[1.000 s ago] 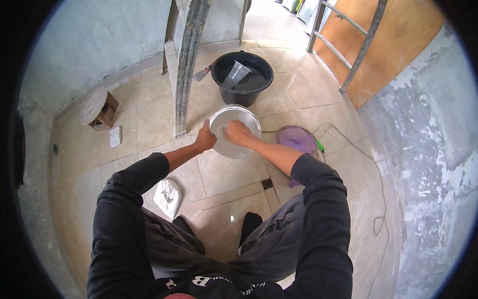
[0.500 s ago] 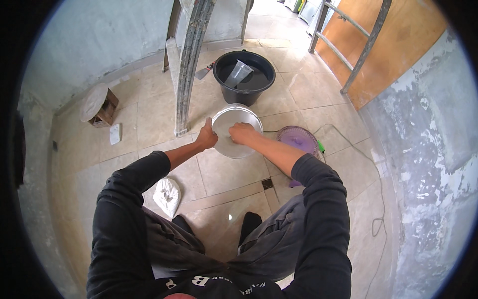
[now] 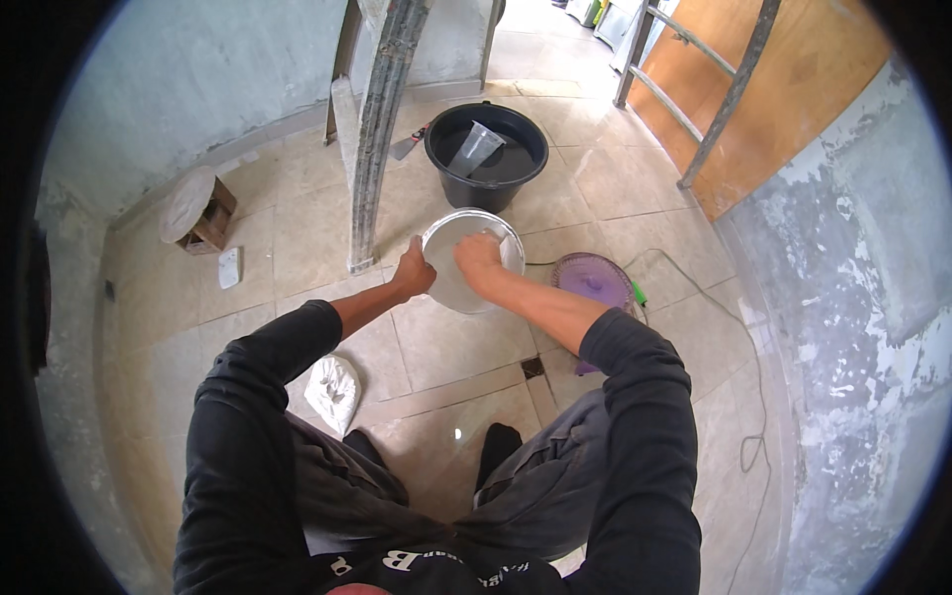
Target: The person mixes paint by hand in a bucket. They pour glue from a white bag into the bucket, add water using a plastic container, and stir the mixture with a brush before carrying the bucket up a ladder.
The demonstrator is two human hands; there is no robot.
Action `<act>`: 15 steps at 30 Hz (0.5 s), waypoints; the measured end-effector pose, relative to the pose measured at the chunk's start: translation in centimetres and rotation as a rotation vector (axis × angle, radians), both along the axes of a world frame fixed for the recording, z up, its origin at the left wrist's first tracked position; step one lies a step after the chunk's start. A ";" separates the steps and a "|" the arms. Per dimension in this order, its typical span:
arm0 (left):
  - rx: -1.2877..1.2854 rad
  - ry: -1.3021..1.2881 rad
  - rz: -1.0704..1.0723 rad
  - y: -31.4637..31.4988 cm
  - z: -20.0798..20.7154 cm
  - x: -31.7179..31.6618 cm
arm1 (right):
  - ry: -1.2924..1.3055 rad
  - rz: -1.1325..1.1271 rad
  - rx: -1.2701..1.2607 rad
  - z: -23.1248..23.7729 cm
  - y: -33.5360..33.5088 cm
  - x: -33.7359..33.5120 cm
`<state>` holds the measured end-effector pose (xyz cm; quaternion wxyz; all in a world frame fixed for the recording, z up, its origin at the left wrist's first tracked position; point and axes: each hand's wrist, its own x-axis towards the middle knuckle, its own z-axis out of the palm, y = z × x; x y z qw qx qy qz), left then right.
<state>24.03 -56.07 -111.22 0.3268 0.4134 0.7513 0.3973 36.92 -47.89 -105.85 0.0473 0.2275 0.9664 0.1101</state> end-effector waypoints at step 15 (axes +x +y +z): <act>0.085 0.105 -0.051 0.2 -0.9 0.6 | 0.136 -0.119 -0.582 -2.6 0.3 1.3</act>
